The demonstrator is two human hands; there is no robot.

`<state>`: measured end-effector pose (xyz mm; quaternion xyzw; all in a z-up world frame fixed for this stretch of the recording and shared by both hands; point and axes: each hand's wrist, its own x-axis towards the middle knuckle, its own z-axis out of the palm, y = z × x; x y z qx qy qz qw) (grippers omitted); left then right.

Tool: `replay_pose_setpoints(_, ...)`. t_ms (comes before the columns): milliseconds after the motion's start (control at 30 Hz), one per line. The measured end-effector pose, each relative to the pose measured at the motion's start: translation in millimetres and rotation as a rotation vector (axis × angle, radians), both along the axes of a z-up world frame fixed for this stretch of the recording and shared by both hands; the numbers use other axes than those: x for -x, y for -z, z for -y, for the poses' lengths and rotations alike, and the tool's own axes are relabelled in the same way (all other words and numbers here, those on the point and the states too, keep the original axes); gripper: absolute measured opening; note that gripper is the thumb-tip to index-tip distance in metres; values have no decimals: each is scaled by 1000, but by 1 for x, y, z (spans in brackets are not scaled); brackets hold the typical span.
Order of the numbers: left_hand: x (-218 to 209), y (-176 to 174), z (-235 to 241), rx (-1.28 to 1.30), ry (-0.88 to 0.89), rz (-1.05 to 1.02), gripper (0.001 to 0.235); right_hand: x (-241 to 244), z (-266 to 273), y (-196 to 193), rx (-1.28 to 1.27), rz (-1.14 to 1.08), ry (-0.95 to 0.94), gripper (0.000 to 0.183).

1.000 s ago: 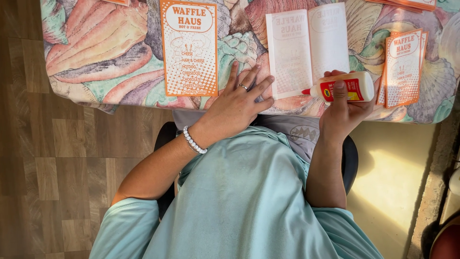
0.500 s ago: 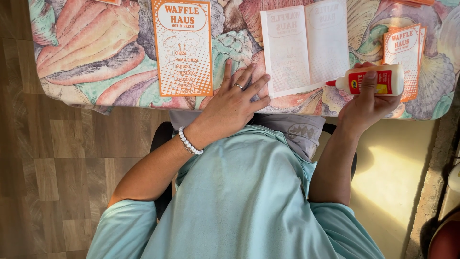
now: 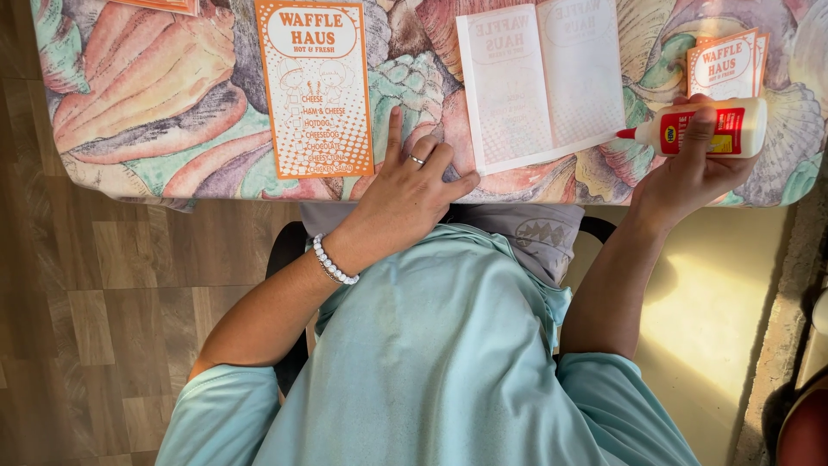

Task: Manually folding and gluing paper bags for packaging

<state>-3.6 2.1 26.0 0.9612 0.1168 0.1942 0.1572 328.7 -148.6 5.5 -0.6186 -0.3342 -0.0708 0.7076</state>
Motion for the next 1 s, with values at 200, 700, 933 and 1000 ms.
replay_pose_setpoints(200,1,1,1,-13,-9,-10,44,-23,7,15,-59,-35,72,41)
replay_pose_setpoints(700,8,0,23,-130,-174,-81,34,130,-38,-34,38,-316,-349,34)
replay_pose_setpoints(933,8,6,24,-193,-183,-98,39,152,-54,-34,188,-294,-404,34)
replay_pose_setpoints(1000,8,8,25,-186,-198,-91,38,153,-55,-33,208,-294,-414,33)
